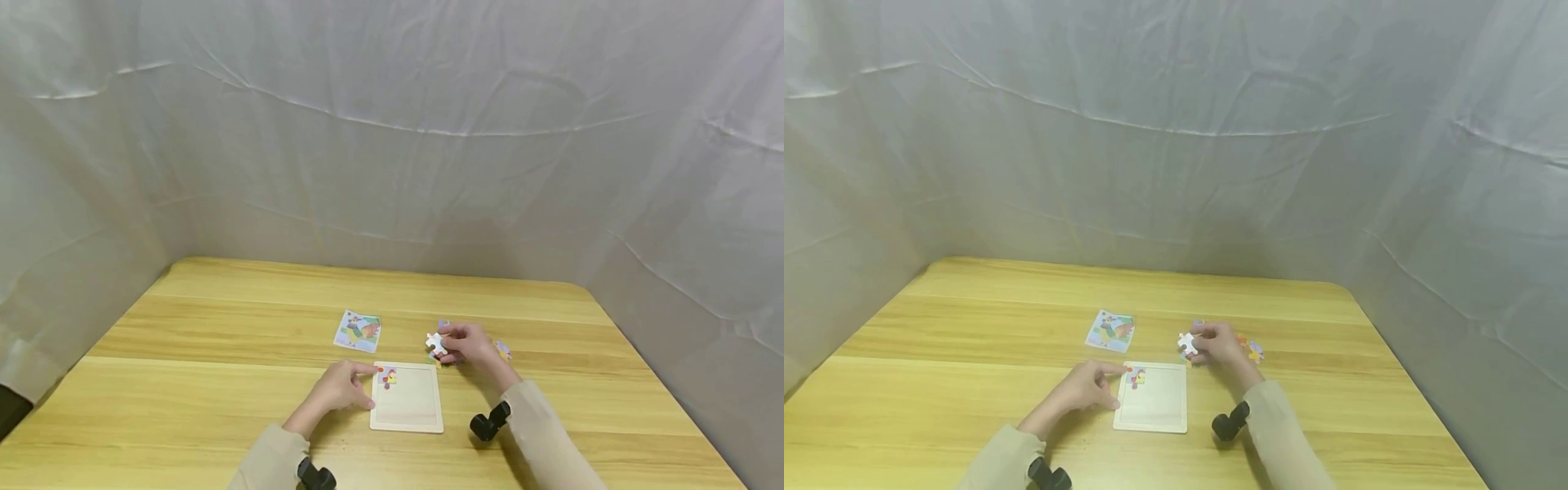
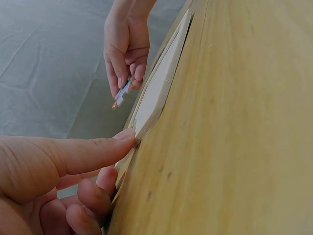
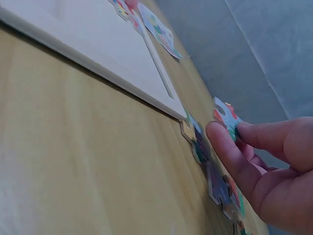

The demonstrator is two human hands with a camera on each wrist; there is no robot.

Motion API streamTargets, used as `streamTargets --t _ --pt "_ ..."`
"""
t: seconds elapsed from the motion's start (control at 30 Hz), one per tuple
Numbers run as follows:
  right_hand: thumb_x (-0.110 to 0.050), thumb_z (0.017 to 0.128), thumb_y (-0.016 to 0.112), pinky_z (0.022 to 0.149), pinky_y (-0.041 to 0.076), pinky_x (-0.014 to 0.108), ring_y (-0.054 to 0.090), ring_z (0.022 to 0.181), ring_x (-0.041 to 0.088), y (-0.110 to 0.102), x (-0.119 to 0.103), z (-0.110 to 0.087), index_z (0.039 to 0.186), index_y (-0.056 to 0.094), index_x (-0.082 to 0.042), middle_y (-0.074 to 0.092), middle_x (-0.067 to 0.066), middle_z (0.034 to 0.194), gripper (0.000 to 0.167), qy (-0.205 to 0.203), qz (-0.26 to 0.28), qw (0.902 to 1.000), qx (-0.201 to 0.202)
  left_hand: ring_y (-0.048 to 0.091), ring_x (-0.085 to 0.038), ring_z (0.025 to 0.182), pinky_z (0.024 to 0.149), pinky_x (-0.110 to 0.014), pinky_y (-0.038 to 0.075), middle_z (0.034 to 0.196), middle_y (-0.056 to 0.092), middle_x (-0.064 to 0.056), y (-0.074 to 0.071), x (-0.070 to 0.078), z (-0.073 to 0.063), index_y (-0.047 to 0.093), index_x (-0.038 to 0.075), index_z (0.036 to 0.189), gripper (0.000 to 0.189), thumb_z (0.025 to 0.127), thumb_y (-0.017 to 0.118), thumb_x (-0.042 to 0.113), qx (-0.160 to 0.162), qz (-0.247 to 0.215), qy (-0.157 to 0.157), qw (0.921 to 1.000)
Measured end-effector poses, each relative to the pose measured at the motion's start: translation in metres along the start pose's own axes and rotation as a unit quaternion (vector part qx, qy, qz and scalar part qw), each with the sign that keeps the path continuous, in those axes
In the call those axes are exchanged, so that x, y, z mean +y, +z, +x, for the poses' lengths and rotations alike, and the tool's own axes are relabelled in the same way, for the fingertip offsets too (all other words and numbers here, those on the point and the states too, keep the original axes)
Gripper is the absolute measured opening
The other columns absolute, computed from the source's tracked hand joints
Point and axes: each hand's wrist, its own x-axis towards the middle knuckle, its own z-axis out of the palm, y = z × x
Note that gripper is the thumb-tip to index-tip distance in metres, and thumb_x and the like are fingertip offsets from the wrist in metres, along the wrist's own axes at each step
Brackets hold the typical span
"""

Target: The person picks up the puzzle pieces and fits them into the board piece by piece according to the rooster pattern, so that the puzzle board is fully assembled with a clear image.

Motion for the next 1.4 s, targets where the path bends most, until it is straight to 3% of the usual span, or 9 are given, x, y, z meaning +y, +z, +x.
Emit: streamTargets --t 0.17,0.47,0.63,0.77,0.93,1.4 --pt "0.015 0.082 0.051 0.062 0.052 0.031 0.061 0.064 0.020 0.005 -0.002 -0.003 0.113 0.046 0.020 0.050 0.015 0.080 0.032 -0.010 -0.012 0.9990 -0.043 0.032 -0.006 0.037 0.036 -0.017 0.029 0.050 0.046 0.001 0.000 0.001 -0.001 0.059 0.000 0.114 0.054 0.062 0.075 -0.004 0.001 0.000 -0.005 1.0000" --pt "0.012 0.077 0.060 0.067 0.051 0.032 0.061 0.068 0.019 0.016 -0.005 -0.008 0.108 0.053 0.017 0.055 0.012 0.080 0.032 -0.020 -0.045 0.9973 -0.054 0.032 -0.006 0.037 0.036 -0.017 0.028 0.049 0.046 0.001 0.000 0.002 0.000 0.060 0.001 0.114 0.054 0.062 0.075 -0.003 0.003 0.011 -0.005 0.9999" --pt "0.010 0.076 0.062 0.067 0.051 0.029 0.060 0.070 0.015 0.020 -0.004 -0.011 0.106 0.055 0.017 0.059 0.011 0.083 0.031 -0.040 -0.070 0.9938 -0.077 0.032 -0.006 0.037 0.036 -0.017 0.028 0.049 0.046 0.001 0.000 0.002 0.001 0.060 0.001 0.113 0.053 0.062 0.075 -0.002 0.003 0.018 -0.003 0.9998" --pt "0.011 0.076 0.061 0.068 0.051 0.032 0.062 0.069 0.017 0.024 -0.004 -0.013 0.106 0.055 0.018 0.061 0.014 0.081 0.031 -0.045 -0.055 0.9926 -0.099 0.033 -0.006 0.038 0.037 -0.018 0.028 0.049 0.046 0.001 -0.001 0.003 0.002 0.060 0.000 0.113 0.053 0.062 0.075 -0.002 0.004 0.027 0.003 0.9996" --pt "0.013 0.077 0.059 0.066 0.051 0.032 0.063 0.069 0.020 0.030 -0.004 -0.016 0.104 0.055 0.018 0.062 0.015 0.080 0.029 -0.053 -0.074 0.9888 -0.119 0.034 -0.007 0.039 0.038 -0.019 0.028 0.049 0.047 0.001 -0.002 0.003 0.002 0.060 -0.001 0.112 0.053 0.062 0.075 -0.002 0.004 0.030 0.009 0.9995" --pt "0.010 0.073 0.065 0.057 0.051 0.029 0.061 0.059 0.019 0.043 -0.003 -0.021 0.094 0.062 0.014 0.063 0.017 0.079 0.022 -0.106 -0.141 0.9787 -0.104 0.033 -0.007 0.039 0.038 -0.020 0.027 0.048 0.045 0.002 -0.001 0.002 0.000 0.060 -0.001 0.112 0.053 0.062 0.075 -0.002 0.005 0.028 0.012 0.9995"
